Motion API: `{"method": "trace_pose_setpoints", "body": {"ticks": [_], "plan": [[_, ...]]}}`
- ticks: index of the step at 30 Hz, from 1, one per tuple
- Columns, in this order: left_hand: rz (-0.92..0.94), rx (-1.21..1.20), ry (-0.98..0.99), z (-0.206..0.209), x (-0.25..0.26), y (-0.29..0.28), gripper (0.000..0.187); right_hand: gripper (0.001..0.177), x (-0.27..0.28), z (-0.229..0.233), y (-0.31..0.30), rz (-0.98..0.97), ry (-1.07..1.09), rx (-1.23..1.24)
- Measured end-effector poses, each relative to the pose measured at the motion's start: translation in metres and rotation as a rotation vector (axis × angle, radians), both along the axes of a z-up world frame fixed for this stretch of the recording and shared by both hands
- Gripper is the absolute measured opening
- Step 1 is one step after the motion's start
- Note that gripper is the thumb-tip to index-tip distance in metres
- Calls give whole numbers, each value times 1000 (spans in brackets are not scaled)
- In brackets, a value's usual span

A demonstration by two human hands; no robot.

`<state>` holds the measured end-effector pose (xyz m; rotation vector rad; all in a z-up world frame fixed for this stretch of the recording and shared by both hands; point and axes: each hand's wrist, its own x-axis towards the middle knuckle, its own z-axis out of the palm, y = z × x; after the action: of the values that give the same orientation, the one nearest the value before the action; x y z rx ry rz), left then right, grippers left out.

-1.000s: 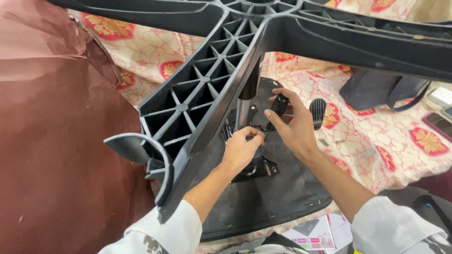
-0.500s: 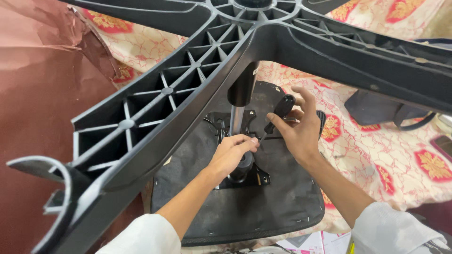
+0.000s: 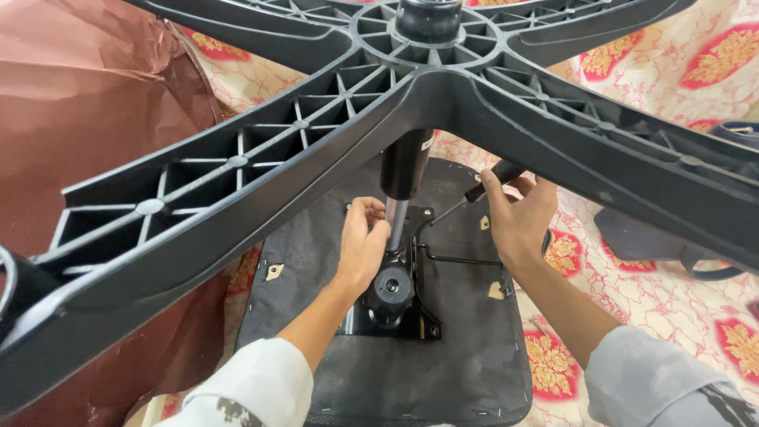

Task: The person uses a screwdriver to tighten screws on the underside of an office chair, securing the seat to the gas lift and base. The chair is upside down on a patterned floor covering.

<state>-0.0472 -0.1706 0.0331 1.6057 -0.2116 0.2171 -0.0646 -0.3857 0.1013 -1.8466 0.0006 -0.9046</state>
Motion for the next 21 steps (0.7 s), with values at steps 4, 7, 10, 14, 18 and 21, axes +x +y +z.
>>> {"method": "trace_pose_setpoints", "body": {"ticks": [4,7,10,14,18,21], "plan": [[-181,-107,294,-6,14,4,44,56,6,-9,3,-30,30,-45],[-71,-162,419,-2,26,5,34,58,7,-19,10,-37,9,-34],[-89,75,504,4,35,4,26,56,7,-22,14,-31,-3,-16],[-115,162,423,6,48,5,21,59,13,-20,20,-58,22,-10],[-195,183,417,-7,55,7,21,56,20,-15,21,-71,56,-56],[-228,263,382,-18,55,8,21,56,21,-13,22,-83,41,-55]]}}
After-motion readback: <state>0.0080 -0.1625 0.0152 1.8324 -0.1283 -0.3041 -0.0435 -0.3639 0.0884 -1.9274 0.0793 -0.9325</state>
